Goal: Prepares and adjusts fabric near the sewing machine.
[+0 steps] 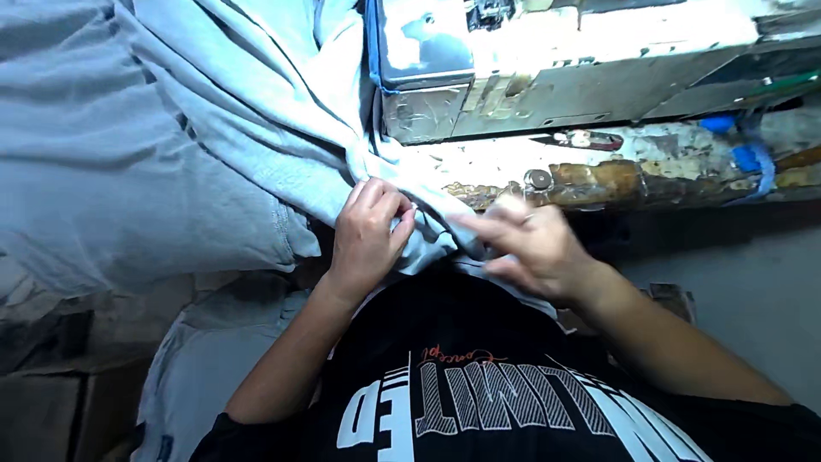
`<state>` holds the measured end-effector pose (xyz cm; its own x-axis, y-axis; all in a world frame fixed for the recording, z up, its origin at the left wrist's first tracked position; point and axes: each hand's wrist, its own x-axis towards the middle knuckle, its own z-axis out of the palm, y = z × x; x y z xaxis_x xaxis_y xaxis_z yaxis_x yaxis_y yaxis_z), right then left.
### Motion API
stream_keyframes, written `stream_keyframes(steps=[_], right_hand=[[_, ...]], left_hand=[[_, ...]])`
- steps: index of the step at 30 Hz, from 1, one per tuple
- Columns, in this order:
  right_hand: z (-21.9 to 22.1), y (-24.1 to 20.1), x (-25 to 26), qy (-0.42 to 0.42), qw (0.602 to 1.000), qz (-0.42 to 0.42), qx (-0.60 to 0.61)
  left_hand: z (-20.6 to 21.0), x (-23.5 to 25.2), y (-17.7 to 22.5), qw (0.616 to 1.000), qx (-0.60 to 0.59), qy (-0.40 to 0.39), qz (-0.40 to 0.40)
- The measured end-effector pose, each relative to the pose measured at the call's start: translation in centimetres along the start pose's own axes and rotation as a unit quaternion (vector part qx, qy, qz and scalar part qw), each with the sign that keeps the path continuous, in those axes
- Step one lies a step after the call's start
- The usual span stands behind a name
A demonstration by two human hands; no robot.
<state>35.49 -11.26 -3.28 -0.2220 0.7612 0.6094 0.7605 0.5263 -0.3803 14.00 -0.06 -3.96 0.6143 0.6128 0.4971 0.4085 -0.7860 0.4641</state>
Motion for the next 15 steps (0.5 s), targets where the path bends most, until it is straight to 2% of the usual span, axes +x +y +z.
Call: stream_keyframes(steps=[3, 5, 11, 15], right_hand=[[2.4, 0.1, 0.3, -0.064, 0.994, 0.066, -0.064], [2.2, 0.2, 0.6, -0.051, 0.990, 0.098, -0.088], [3.5, -1.1, 2.3, 0.015, 0.993, 0.047, -0.107], [5.2, -0.8, 3.1, 0.041, 0.993, 0.048, -0.098]], left_hand=[[-1.3, -0.1, -0.1, 0.997, -0.080, -0.012, -0.012], [-2.1, -0.3, -0.2, 0.990, -0.136, -0.017, -0.029], [-2.6, -0.3, -0.1, 0.981, -0.190, -0.012, -0.036], [-4.4, -1.0, 0.5, 0.983, -0.180, -0.029, -0.033]])
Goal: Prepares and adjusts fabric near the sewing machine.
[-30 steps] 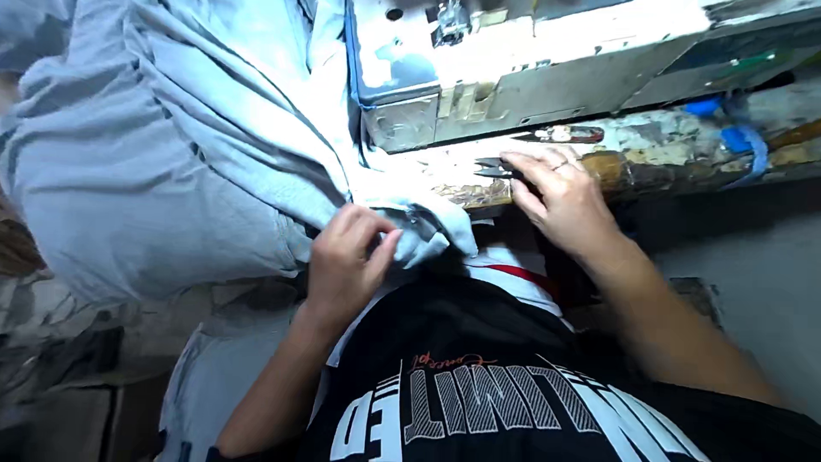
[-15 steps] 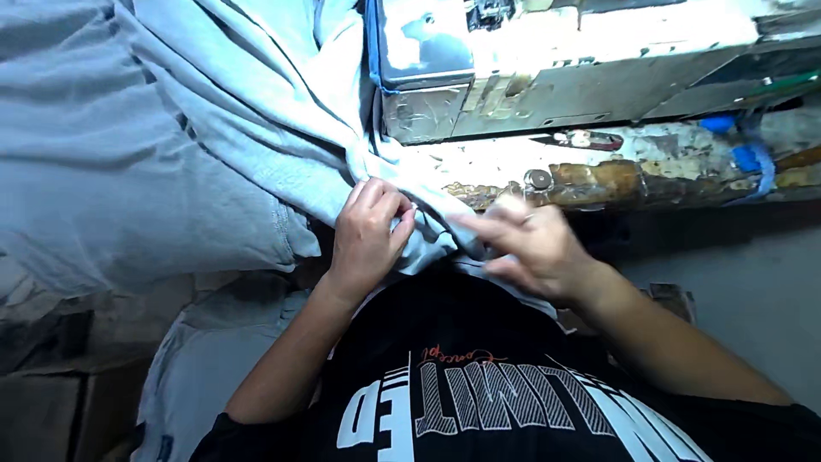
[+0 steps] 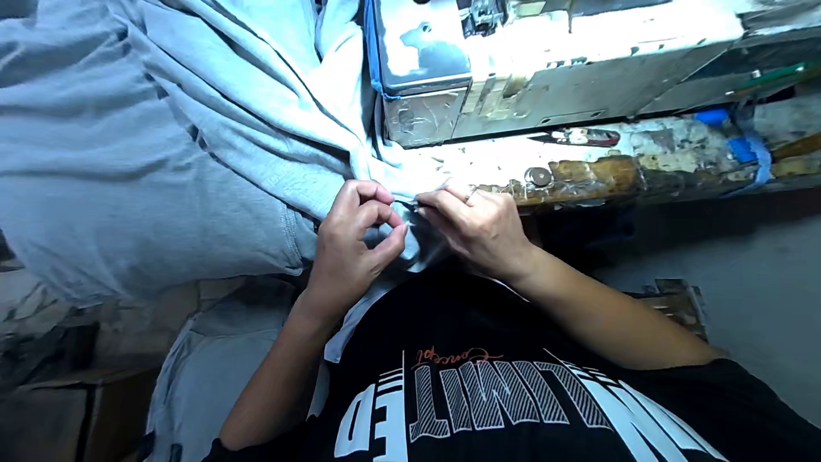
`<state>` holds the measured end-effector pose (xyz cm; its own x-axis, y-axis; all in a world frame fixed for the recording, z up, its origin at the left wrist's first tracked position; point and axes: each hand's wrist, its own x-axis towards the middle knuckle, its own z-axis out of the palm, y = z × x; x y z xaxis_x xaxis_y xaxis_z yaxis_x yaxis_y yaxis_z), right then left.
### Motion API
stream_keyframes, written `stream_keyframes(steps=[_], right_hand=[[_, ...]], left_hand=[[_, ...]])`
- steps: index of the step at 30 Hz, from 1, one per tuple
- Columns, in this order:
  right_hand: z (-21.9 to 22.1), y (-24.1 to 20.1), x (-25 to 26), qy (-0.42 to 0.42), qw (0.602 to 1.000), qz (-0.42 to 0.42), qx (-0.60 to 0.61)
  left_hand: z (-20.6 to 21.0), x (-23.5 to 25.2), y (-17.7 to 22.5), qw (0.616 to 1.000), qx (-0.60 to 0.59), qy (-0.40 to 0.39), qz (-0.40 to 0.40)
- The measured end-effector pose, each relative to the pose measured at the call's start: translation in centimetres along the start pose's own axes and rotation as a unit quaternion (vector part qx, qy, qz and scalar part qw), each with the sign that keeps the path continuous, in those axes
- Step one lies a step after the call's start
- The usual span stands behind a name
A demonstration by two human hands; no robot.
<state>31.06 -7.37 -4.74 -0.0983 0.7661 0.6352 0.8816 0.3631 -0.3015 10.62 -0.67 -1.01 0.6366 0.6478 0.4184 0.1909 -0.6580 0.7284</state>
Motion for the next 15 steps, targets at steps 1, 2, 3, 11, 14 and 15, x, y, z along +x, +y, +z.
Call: stream_keyframes(steps=[1, 2, 3, 11, 14, 15], right_hand=[[-0.1, 0.1, -0.1, 0.003, 1.000, 0.011, 0.002], [-0.6, 0.2, -0.3, 0.001, 1.000, 0.023, 0.006], [-1.1, 0.2, -0.5, -0.002, 0.999, 0.034, 0.014], [-1.2, -1.7, -2.4, -0.008, 0.995, -0.017, 0.099], [-0.9, -2.8, -2.4, -0.016, 0.995, -0.041, 0.087], [-0.6, -3.0, -2.3, -0.019, 0.995, -0.048, 0.084]], left_hand=[[-1.1, -0.8, 0.3, 1.000, -0.016, -0.009, -0.016], [-2.2, -1.8, 0.6, 0.998, -0.041, -0.012, -0.045], [-3.2, -3.1, 0.6, 0.994, -0.067, -0.008, -0.088], [0.2, -7.6, -2.7, 0.952, -0.073, 0.087, -0.284], [1.6, -7.8, -5.2, 0.924, -0.113, 0.107, -0.350], [1.9, -7.9, -5.8, 0.918, -0.137, 0.108, -0.357]])
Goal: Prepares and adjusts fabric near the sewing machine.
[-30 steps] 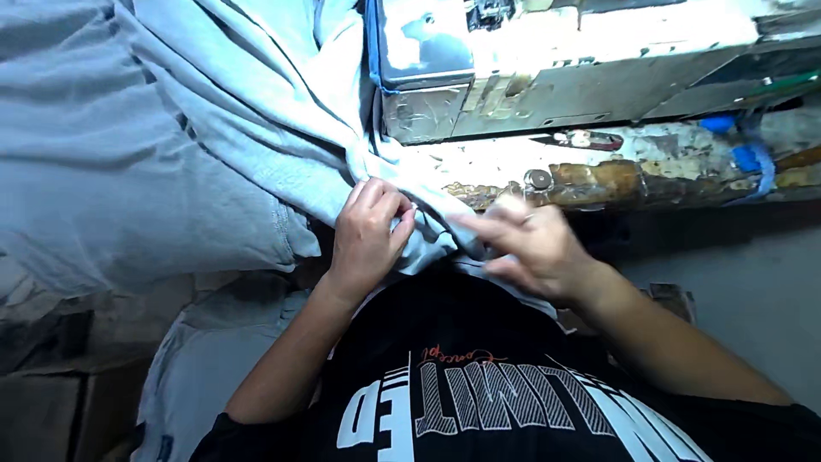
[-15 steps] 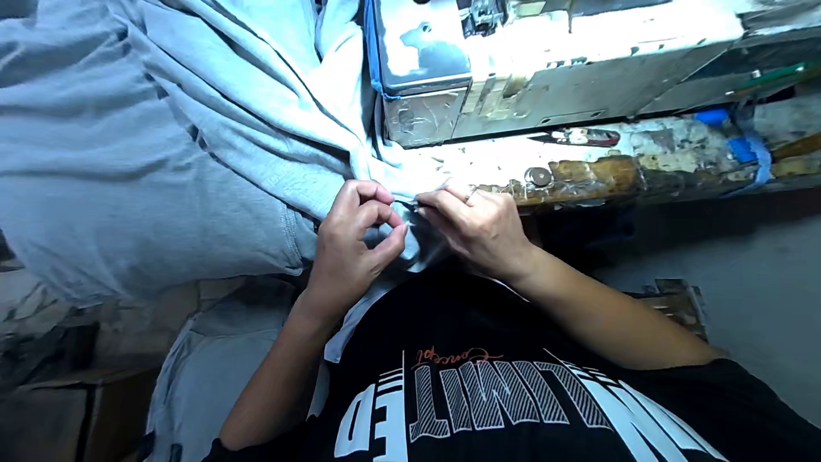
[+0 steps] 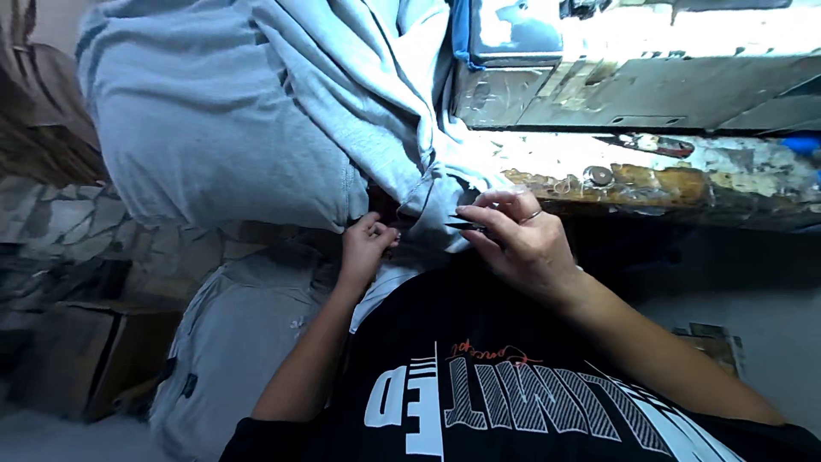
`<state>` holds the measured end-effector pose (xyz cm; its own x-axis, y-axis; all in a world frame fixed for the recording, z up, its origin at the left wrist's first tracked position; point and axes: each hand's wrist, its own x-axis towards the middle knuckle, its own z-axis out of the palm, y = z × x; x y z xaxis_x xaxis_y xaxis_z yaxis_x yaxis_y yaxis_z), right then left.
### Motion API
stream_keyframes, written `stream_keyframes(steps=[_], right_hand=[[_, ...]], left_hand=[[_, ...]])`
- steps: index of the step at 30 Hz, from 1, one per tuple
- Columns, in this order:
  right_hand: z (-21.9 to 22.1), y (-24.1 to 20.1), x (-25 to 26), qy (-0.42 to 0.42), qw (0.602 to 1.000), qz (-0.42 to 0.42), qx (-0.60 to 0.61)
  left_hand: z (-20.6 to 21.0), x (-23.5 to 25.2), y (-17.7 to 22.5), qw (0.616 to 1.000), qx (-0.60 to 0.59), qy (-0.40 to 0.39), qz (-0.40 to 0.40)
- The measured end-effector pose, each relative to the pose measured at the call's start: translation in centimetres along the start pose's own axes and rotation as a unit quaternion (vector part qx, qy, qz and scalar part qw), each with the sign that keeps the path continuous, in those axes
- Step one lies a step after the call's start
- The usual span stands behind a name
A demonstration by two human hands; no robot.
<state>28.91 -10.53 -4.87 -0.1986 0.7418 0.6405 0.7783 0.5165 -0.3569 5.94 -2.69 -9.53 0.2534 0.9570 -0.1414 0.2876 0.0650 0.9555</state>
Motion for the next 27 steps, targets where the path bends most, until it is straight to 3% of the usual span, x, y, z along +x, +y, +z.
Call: stream_keyframes(steps=[6, 12, 27], right_hand=[[2.4, -1.5, 0.8, -0.019, 0.999, -0.043, -0.004], [4.3, -1.7, 1.6, -0.050, 0.995, -0.063, -0.063], [5.1, -2.7, 1.1, -0.063, 0.996, -0.062, 0.005]], left_hand=[[-0.9, -1.6, 0.2, 0.997, -0.030, -0.065, 0.016], [-2.3, -4.7, 1.8, 0.995, -0.063, -0.074, 0.019], [-2.6, -5.9, 4.1, 0.996, -0.034, -0.068, 0.040]])
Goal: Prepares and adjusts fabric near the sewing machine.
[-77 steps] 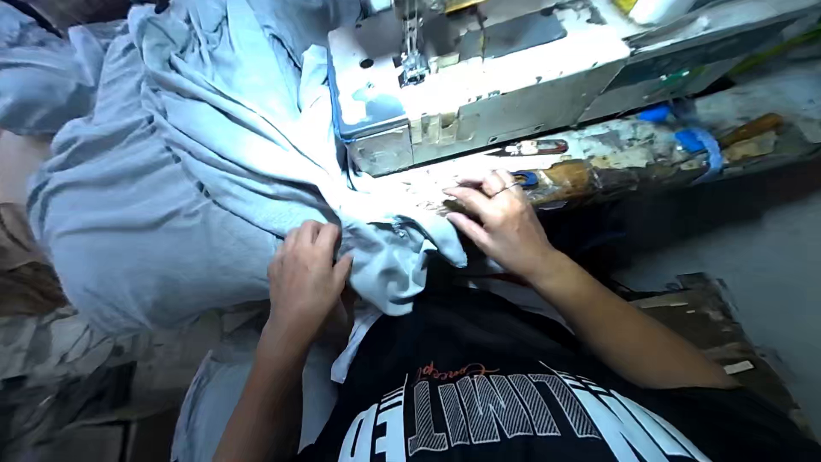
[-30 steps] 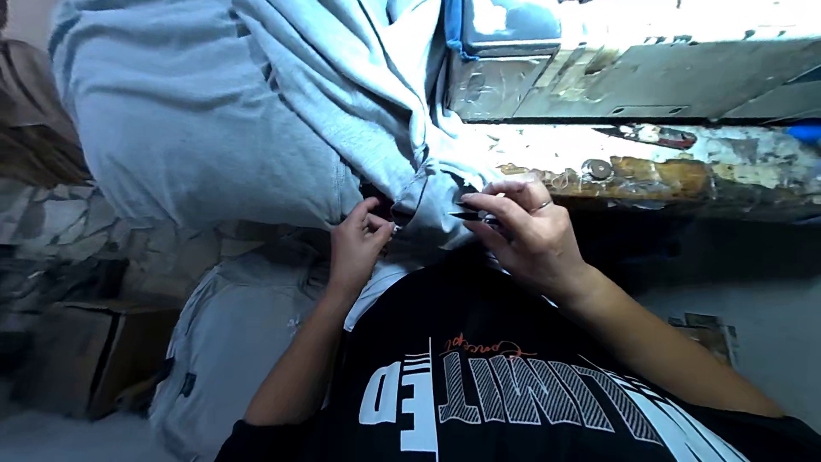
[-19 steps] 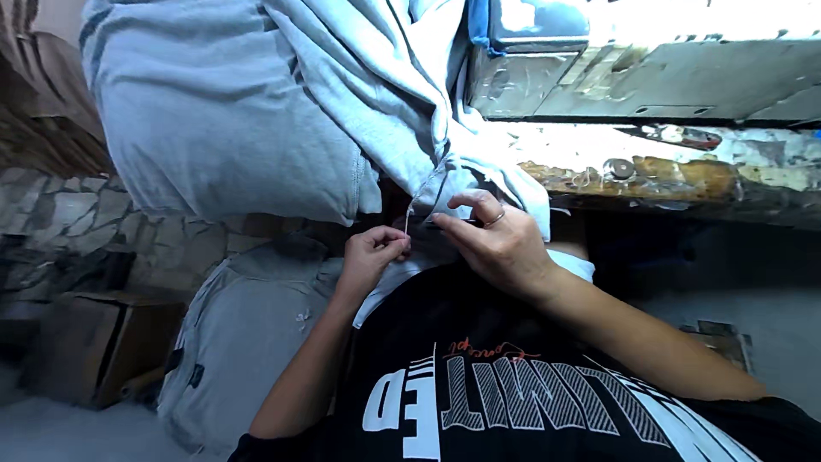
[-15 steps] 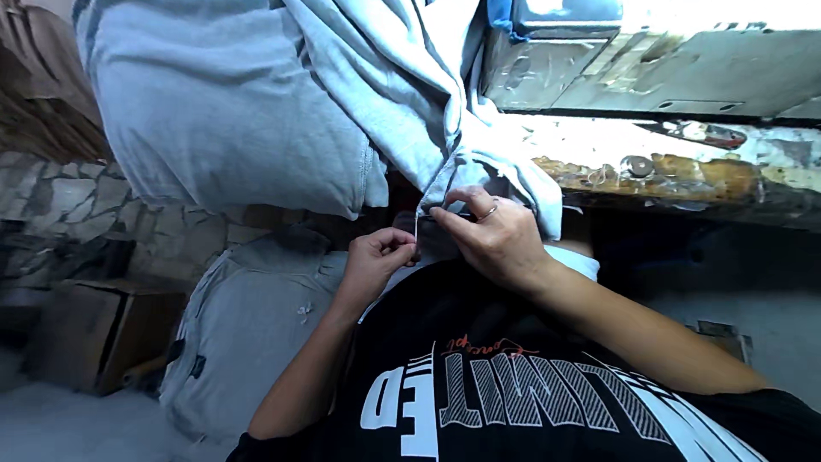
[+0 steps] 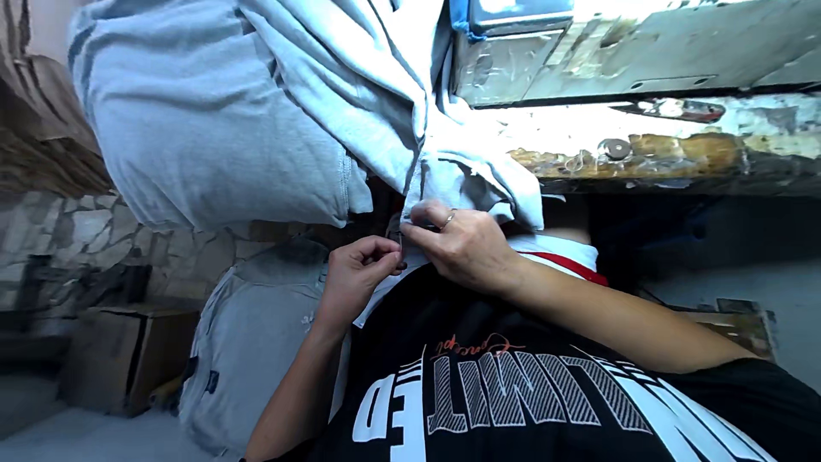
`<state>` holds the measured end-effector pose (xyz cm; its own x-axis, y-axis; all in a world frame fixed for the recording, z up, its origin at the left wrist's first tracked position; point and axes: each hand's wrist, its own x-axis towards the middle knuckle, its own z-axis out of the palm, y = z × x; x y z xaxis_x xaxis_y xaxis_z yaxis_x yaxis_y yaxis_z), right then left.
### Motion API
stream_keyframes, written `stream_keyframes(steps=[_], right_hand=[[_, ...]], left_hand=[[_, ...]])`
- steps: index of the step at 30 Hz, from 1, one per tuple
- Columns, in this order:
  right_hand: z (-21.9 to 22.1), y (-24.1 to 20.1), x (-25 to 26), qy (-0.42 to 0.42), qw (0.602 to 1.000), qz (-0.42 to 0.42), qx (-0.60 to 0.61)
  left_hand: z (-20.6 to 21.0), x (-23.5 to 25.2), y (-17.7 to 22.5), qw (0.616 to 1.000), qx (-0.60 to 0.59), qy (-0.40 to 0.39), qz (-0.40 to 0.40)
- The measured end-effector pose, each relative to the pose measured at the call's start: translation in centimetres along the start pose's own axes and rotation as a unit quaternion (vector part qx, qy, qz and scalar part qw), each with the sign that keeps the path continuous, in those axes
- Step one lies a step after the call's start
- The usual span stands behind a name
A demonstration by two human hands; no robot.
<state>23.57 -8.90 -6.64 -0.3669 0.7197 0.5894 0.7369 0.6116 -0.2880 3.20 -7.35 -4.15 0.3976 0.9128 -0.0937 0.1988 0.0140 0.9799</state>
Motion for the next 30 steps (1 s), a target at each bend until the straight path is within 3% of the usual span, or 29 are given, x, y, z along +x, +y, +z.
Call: stream_keyframes(steps=[2, 5, 9, 11, 13, 16, 19, 21, 23, 26, 30], right_hand=[[-0.3, 0.0, 0.0, 0.019, 1.000, 0.003, 0.015], [-2.8, 1.2, -0.9, 0.118, 0.991, 0.049, 0.031], [-10.8, 4.0, -5.7, 0.264, 0.953, 0.145, -0.030], [-15.4, 4.5, -9.1, 0.317, 0.927, 0.176, -0.098], [-19.3, 4.2, -12.4, 0.359, 0.898, 0.209, -0.145], [-22.2, 3.1, -15.8, 0.418, 0.860, 0.230, -0.182], [-22.4, 2.7, -17.4, 0.437, 0.845, 0.238, -0.195], [-22.3, 3.3, -18.6, 0.432, 0.846, 0.245, -0.195], [-22.0, 4.0, -19.7, 0.423, 0.852, 0.255, -0.175], [-21.4, 4.9, -19.9, 0.374, 0.873, 0.284, -0.134], [-18.6, 6.0, -17.3, 0.288, 0.913, 0.276, -0.083]], left_hand=[[-0.1, -0.3, 0.4, 1.000, -0.003, -0.021, 0.023], [-0.8, -0.5, 2.6, 0.986, -0.004, -0.111, 0.121], [-1.5, 2.4, 6.5, 0.914, -0.139, -0.291, 0.247], [0.5, 4.4, 7.2, 0.878, -0.279, -0.318, 0.223], [6.2, 5.7, 7.9, 0.859, -0.335, -0.340, 0.182], [17.5, 6.5, 7.7, 0.876, -0.158, -0.413, 0.193], [23.1, 7.1, 4.5, 0.852, 0.096, -0.468, 0.215], [22.3, 7.8, 4.2, 0.856, 0.123, -0.450, 0.223], [19.4, 8.7, 5.4, 0.887, 0.083, -0.401, 0.215], [14.3, 9.2, 7.2, 0.929, 0.027, -0.293, 0.223], [8.1, 8.0, 8.3, 0.943, 0.048, -0.157, 0.288]])
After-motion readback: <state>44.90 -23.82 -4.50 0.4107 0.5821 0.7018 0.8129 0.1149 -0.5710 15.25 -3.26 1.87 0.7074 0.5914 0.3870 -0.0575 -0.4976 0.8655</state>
